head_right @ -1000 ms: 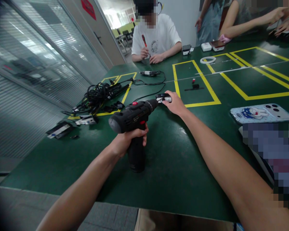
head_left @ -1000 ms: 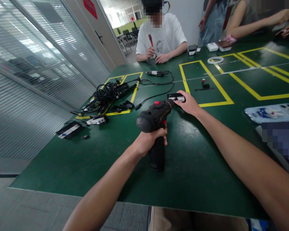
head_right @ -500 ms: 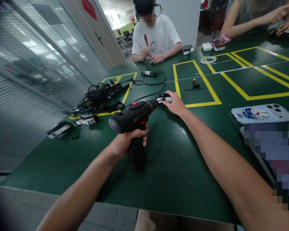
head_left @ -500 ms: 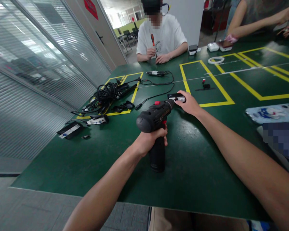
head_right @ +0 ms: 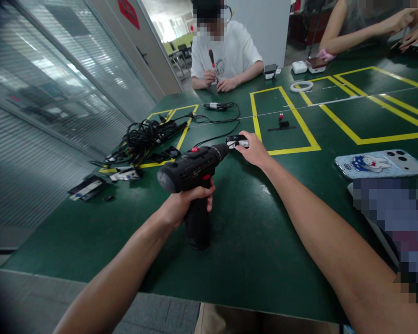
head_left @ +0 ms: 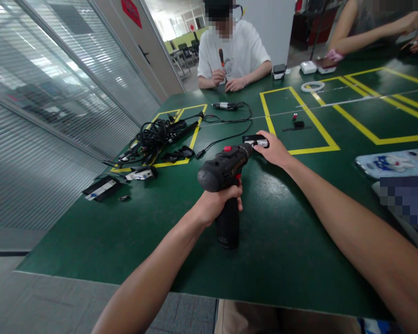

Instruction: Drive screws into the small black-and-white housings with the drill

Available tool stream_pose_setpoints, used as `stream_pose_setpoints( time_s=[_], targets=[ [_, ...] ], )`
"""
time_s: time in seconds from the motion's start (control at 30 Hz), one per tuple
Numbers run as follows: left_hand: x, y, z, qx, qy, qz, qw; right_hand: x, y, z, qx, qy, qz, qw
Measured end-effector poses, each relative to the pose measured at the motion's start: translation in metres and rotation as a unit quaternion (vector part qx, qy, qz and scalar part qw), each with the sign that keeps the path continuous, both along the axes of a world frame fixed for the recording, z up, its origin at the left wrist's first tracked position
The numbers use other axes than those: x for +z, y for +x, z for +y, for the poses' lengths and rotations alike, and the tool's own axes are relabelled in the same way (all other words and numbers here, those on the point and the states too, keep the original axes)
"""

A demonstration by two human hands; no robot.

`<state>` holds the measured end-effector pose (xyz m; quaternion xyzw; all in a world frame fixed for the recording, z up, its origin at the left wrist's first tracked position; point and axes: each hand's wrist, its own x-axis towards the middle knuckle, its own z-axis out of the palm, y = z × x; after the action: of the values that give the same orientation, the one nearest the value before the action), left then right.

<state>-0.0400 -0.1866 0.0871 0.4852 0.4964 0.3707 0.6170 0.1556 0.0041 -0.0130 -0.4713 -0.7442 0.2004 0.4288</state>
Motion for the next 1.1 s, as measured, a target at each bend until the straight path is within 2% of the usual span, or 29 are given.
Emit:
stream_pose_setpoints(
  time_s=[1.1],
  targets=[
    [0.0007,0.0005,0.0002,0.000,-0.006,-0.001,1.000,-0.0002,0.0013,0.0003,0.005,0.006,-0.005,1.000]
  ],
)
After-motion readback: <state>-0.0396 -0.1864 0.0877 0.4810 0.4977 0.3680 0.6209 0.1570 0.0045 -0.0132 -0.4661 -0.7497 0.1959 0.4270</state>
